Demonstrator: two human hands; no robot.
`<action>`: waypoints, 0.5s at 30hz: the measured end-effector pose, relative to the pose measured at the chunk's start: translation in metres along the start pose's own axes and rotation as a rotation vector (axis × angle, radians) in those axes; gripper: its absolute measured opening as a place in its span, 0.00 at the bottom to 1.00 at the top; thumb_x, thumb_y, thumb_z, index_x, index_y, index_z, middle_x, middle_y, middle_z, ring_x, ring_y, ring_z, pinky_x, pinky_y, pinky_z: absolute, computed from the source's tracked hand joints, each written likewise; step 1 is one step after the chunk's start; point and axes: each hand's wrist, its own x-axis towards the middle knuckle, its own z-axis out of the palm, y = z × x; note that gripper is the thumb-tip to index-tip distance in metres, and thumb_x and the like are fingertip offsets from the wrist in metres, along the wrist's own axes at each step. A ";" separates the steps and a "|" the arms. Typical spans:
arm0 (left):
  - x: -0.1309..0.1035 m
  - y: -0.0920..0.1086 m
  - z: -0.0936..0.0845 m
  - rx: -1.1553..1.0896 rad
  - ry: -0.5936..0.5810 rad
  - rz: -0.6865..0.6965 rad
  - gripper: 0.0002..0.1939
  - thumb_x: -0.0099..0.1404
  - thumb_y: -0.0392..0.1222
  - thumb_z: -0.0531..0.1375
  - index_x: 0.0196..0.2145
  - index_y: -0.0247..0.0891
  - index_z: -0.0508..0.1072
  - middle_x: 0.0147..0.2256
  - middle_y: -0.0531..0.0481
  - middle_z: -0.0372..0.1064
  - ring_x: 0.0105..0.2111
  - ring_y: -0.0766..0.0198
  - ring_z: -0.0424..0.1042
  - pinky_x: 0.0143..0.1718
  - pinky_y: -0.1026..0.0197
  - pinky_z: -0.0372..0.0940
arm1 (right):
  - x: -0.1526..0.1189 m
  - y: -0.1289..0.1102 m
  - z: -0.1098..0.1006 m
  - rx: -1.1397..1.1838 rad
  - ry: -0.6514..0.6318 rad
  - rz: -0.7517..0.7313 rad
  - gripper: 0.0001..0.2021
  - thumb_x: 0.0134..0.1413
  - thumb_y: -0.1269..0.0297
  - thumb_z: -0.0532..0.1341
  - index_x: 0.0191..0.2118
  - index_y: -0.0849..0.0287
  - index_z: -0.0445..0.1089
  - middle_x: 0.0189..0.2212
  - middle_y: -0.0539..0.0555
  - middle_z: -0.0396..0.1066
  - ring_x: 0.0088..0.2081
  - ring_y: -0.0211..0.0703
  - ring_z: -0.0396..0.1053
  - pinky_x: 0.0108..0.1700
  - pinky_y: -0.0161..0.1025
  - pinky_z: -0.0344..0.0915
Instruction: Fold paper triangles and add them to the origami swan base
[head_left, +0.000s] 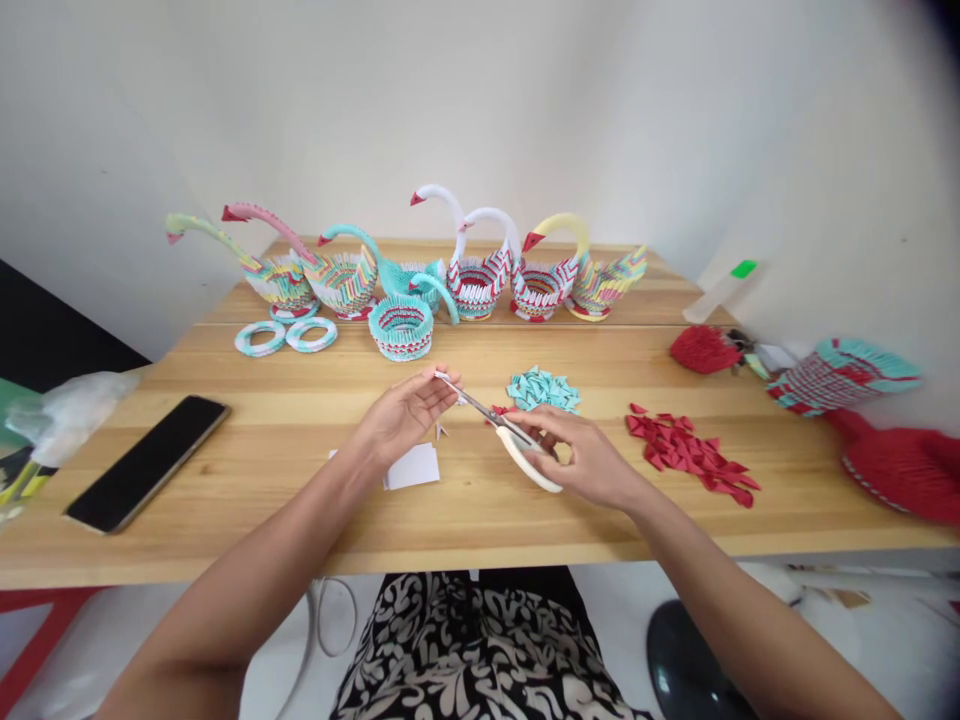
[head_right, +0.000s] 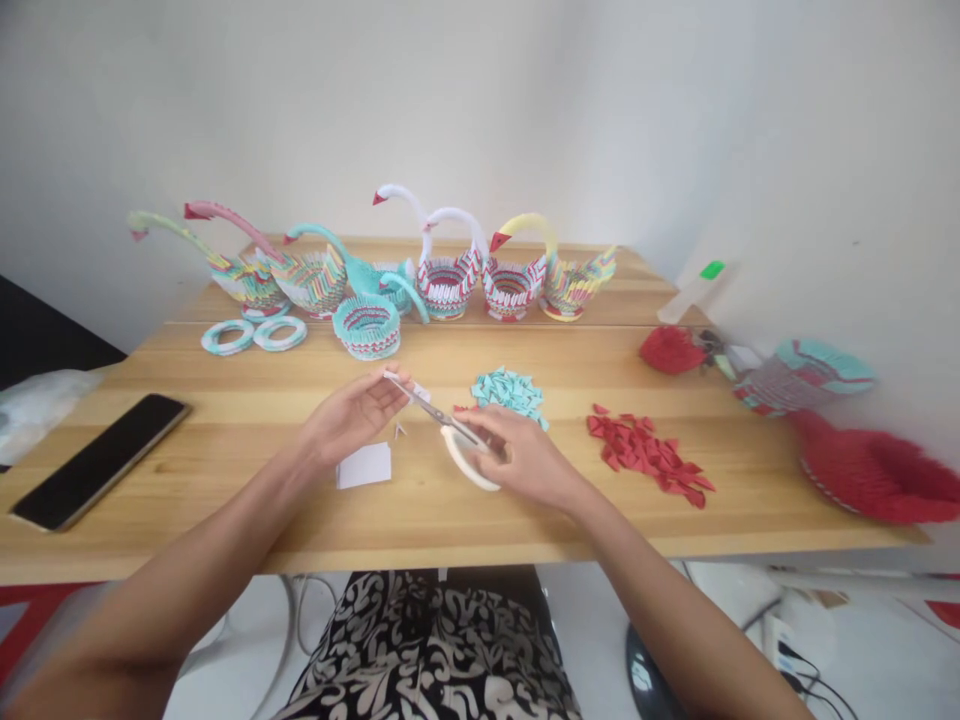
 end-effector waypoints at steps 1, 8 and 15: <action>0.000 0.000 -0.001 -0.004 -0.005 -0.007 0.10 0.69 0.33 0.55 0.35 0.34 0.76 0.36 0.44 0.78 0.41 0.63 0.76 0.49 0.60 0.68 | 0.000 0.000 0.000 -0.005 -0.001 -0.003 0.23 0.51 0.70 0.60 0.54 0.56 0.72 0.46 0.56 0.74 0.32 0.37 0.70 0.38 0.38 0.69; 0.002 -0.002 -0.005 -0.010 -0.015 -0.026 0.11 0.69 0.33 0.54 0.37 0.33 0.77 0.36 0.43 0.78 0.40 0.62 0.77 0.47 0.60 0.69 | 0.001 0.002 -0.001 -0.022 0.018 -0.023 0.21 0.53 0.69 0.61 0.54 0.55 0.72 0.46 0.56 0.75 0.35 0.40 0.71 0.41 0.38 0.69; 0.004 -0.002 -0.005 -0.004 0.015 -0.028 0.11 0.69 0.32 0.54 0.37 0.32 0.77 0.34 0.43 0.78 0.39 0.61 0.77 0.48 0.58 0.69 | -0.002 0.005 0.001 -0.026 0.035 -0.025 0.20 0.54 0.70 0.60 0.53 0.55 0.72 0.47 0.56 0.74 0.39 0.42 0.72 0.42 0.40 0.69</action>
